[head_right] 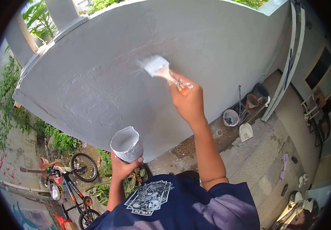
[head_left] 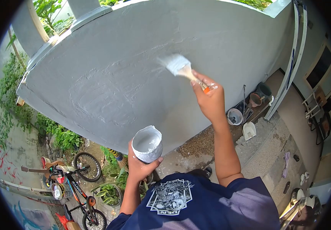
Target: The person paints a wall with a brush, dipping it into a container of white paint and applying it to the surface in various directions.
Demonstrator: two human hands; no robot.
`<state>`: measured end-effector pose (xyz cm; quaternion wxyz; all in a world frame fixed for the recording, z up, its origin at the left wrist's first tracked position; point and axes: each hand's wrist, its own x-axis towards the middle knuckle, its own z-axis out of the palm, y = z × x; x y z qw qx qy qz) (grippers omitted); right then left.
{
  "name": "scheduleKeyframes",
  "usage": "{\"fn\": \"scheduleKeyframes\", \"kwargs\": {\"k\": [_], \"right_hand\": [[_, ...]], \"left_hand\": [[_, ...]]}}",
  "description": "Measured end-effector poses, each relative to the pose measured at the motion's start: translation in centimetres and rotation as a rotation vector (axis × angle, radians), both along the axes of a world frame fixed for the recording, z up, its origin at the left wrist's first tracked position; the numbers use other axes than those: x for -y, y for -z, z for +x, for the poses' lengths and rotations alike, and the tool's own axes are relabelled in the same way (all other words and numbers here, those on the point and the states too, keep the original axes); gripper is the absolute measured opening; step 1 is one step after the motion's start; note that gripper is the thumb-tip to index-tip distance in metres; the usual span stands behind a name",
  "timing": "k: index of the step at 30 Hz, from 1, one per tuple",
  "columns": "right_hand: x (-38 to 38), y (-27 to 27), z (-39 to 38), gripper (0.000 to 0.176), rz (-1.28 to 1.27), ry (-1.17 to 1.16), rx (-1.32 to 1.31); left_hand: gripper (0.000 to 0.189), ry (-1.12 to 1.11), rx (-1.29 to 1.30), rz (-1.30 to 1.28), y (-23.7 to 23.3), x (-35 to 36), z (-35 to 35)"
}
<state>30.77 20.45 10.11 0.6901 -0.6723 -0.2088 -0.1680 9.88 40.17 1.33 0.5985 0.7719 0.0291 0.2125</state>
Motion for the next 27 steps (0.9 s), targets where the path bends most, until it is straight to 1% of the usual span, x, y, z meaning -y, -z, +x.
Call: {"fn": "scheduleKeyframes", "kwargs": {"k": [1, 2, 3, 4, 6, 8, 10, 12, 13, 14, 15, 16, 17, 18, 20, 22, 23, 24, 25, 27], "right_hand": [[-0.2, -1.4, -0.3, 0.033, 0.0, 0.003, -0.002], [-0.5, -2.6, -0.6, 0.033, 0.033, 0.032, 0.062], [-0.6, -3.2, -0.7, 0.033, 0.066, 0.062, 0.128], [-0.8, -2.4, -0.7, 0.033, 0.068, 0.063, 0.13], [-1.7, 1.7, -0.3, 0.033, -0.026, 0.048, 0.042], [-2.1, 8.3, -0.3, 0.032, -0.136, 0.006, -0.081], [-1.6, 13.5, -1.5, 0.032, -0.251, 0.026, -0.229], [-0.5, 18.9, -1.8, 0.037, -0.447, 0.117, -0.23], [0.3, 21.0, -1.7, 0.037, -0.448, 0.114, -0.233], [1.1, 22.8, -1.5, 0.037, -0.632, 0.103, -0.353], [1.3, 22.3, -1.6, 0.037, -0.814, 0.093, -0.467], [1.1, 21.8, -1.4, 0.037, -0.809, 0.096, -0.462], [1.0, 21.3, -1.0, 0.036, -0.731, 0.093, -0.44], [0.7, 19.2, -0.8, 0.035, -0.655, 0.089, -0.418], [-0.2, 11.5, -0.5, 0.035, -0.543, 0.041, -0.372], [-0.5, 3.9, -1.7, 0.033, -0.287, -0.012, -0.291], [-0.3, 1.5, -2.2, 0.033, -0.284, -0.01, -0.294], [-0.2, -0.4, -2.5, 0.033, -0.21, -0.009, -0.212], [-0.2, -1.2, -2.7, 0.032, -0.138, -0.01, -0.129], [0.1, -0.7, -3.2, 0.033, -0.149, -0.016, -0.145]], "left_hand": [[0.089, 0.0, -0.007, -0.018, -0.2, 0.2, 0.1], [0.09, 0.001, -0.014, -0.036, -0.4, 0.4, 0.1], [0.09, 0.004, -0.013, -0.036, -0.4, 0.5, 0.2], [0.09, 0.01, 0.003, -0.013, -0.5, 0.6, 0.2], [0.09, 0.012, 0.022, 0.01, -0.4, 0.3, 0.0], [0.09, 0.012, 0.023, -0.002, -0.2, 0.1, -0.3], [0.089, -0.015, 0.033, -0.037, -0.2, 0.2, -0.4], [0.088, -0.044, 0.039, -0.071, 0.0, 0.0, -0.6], [0.087, -0.053, 0.024, -0.072, 0.4, -0.2, -0.7], [0.086, -0.06, 0.011, -0.072, 0.6, -0.4, -0.8], [0.086, -0.058, 0.014, -0.069, 0.4, -0.3, -0.9], [0.086, -0.055, 0.026, -0.046, 0.1, -0.2, -1.0], [0.085, -0.053, 0.036, -0.022, -0.1, -0.2, -1.1], [0.085, -0.055, 0.04, -0.021, -0.1, -0.3, -0.9], [0.086, -0.059, 0.039, -0.008, 0.2, -0.2, -1.0], [0.086, -0.05, 0.033, 0.001, 0.2, -0.1, -0.9], [0.086, -0.042, 0.032, 0.007, 0.2, -0.1, -0.9], [0.086, -0.04, 0.03, 0.009, 0.1, 0.0, -0.9], [0.087, -0.037, 0.034, 0.0, 0.0, 0.1, -0.9], [0.087, -0.038, 0.038, -0.007, -0.2, 0.1, -1.0]]}}
